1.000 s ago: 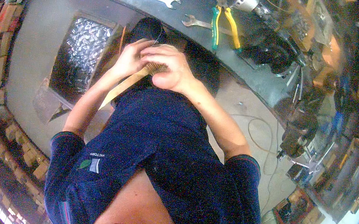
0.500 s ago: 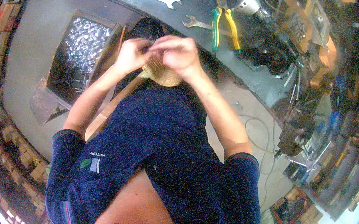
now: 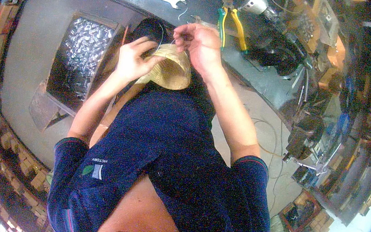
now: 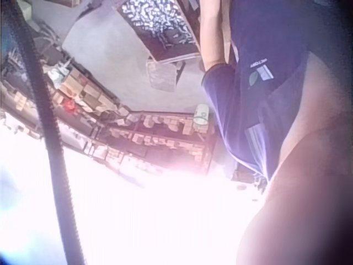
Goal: The person weaves a small basket using a thin wire and a wooden handle. They repeatedly wrap the wire around the basket's rim, pull it tight, and trim excess wire with pliers. The person rotates the basket to continue wrapping along the edge.
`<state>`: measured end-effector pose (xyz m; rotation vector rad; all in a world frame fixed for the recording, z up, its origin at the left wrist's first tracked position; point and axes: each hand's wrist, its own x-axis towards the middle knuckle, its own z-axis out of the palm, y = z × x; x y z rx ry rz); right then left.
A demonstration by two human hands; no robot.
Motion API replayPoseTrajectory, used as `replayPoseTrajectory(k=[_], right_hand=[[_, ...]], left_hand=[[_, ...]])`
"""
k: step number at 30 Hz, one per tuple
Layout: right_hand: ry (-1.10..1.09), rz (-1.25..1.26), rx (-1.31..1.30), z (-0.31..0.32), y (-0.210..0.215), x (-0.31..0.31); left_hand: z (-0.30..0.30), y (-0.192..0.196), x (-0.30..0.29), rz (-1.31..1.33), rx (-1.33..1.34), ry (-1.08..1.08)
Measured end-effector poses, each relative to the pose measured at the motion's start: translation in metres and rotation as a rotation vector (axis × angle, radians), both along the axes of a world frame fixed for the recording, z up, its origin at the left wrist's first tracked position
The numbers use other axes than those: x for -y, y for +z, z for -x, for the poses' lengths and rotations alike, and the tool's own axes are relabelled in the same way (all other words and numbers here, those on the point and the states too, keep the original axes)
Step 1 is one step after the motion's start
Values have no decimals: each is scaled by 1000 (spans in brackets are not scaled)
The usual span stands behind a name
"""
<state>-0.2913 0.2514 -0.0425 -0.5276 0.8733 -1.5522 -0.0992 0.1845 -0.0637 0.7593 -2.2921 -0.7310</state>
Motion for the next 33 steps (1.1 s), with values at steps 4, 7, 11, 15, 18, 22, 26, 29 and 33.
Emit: replayPoseTrajectory(k=[4, 7, 11, 15, 18, 22, 26, 29, 33], right_hand=[[-20, -79, -102, -5, 7, 0], [-8, -126, -172, -9, 10, 1], [3, -135, -132, -7, 7, -2], [-15, -153, -121, -4, 7, -6], [-10, -165, -110, 0, 5, -10], [-30, -175, -145, 4, 1, -12], [13, -161, -148, 7, 5, -16], [28, -179, -178, 7, 9, -16], [1, -219, -200, 7, 10, -19]], left_hand=[[-4, 4, -3, 33, -43, 13], [-6, 9, -8, 10, -6, -30], [-8, 12, -15, -21, 29, -96], [-9, 15, -16, 3, 38, -132], [-8, 19, -15, 6, 64, -165], [-6, 14, -12, -6, 113, -177], [-2, 16, -13, 18, 78, -180], [-2, 16, -13, 7, 100, -189], [-3, 15, -10, 7, 89, -224]])
